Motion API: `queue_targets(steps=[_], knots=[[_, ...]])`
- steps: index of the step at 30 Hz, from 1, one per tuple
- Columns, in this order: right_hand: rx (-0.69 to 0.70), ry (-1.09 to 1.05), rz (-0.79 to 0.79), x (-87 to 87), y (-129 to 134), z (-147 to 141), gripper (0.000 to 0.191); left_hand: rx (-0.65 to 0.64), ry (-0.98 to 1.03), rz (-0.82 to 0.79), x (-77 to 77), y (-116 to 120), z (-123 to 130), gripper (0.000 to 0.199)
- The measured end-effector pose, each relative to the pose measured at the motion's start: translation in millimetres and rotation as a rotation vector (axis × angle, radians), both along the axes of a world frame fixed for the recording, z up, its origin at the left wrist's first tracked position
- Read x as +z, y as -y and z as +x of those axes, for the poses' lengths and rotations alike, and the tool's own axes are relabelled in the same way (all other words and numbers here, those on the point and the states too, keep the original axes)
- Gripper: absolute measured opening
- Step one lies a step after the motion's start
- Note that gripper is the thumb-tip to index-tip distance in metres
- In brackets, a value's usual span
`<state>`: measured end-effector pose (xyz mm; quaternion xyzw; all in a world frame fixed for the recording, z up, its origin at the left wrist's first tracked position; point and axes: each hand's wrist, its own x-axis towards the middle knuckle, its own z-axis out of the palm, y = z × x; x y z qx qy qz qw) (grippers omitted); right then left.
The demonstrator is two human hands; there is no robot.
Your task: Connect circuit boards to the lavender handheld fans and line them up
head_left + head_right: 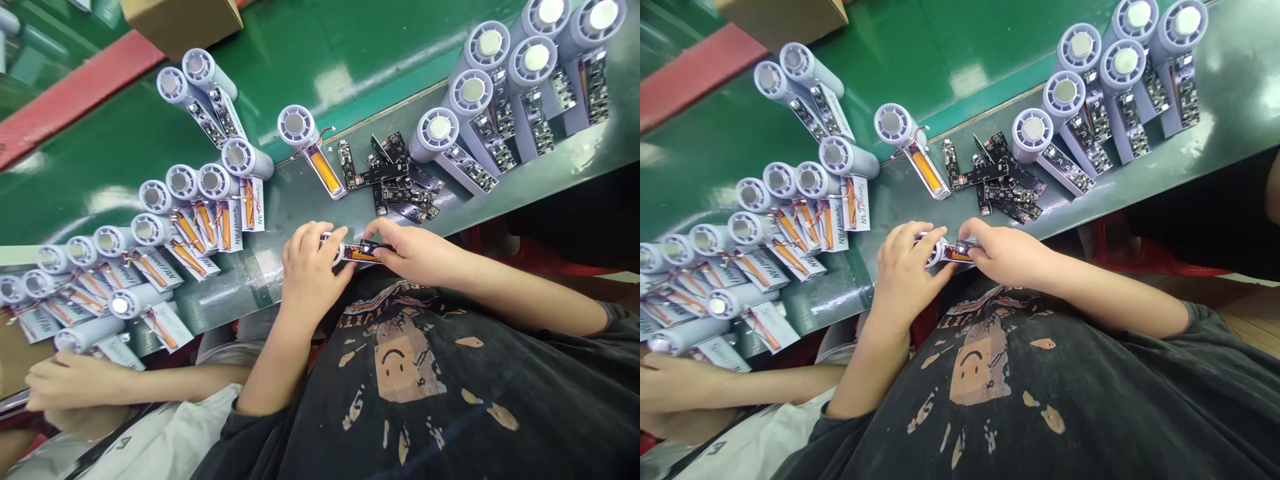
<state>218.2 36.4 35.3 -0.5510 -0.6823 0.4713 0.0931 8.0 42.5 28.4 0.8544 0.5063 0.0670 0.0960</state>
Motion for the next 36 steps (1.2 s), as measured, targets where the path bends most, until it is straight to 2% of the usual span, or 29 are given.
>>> queue_targets(steps=[4, 7, 14, 20, 26, 30, 34, 36], knots=[[0.091, 0.107, 0.046, 1.8, 1.4, -2.3, 0.032, 0.005, 0.031, -0.091, 6.9, -0.3, 5.8, 0.033], [0.129, 0.161, 0.085, 0.2, 2.7, -4.6, 0.032, -0.004, 0.098, -0.120, 5.5, -3.0, 8.7, 0.025], [0.163, 0.197, 0.128, 2.0, -0.3, -7.6, 0.027, 0.037, 0.249, -0.017, -8.3, 1.7, 9.5, 0.018], [0.167, 0.159, 0.123, -1.8, -0.5, -7.8, 0.025, -0.166, 0.252, 0.106, -17.3, 3.3, -5.6, 0.012], [0.156, 0.138, 0.196, -2.4, 5.3, -10.1, 0.028, -0.274, 0.209, 0.041, -19.4, -4.6, -17.7, 0.015], [0.114, 0.246, 0.309, 1.7, 6.8, -12.9, 0.033, -0.260, 0.165, 0.058, -18.0, -7.8, -14.5, 0.015], [0.086, 0.246, 0.423, 0.3, 3.2, -14.0, 0.033, -0.191, 0.216, 0.059, -17.4, -7.0, -13.6, 0.013], [0.080, 0.221, 0.449, -3.0, 1.1, -15.4, 0.032, -0.159, 0.271, 0.029, -17.3, -6.6, -14.6, 0.027]])
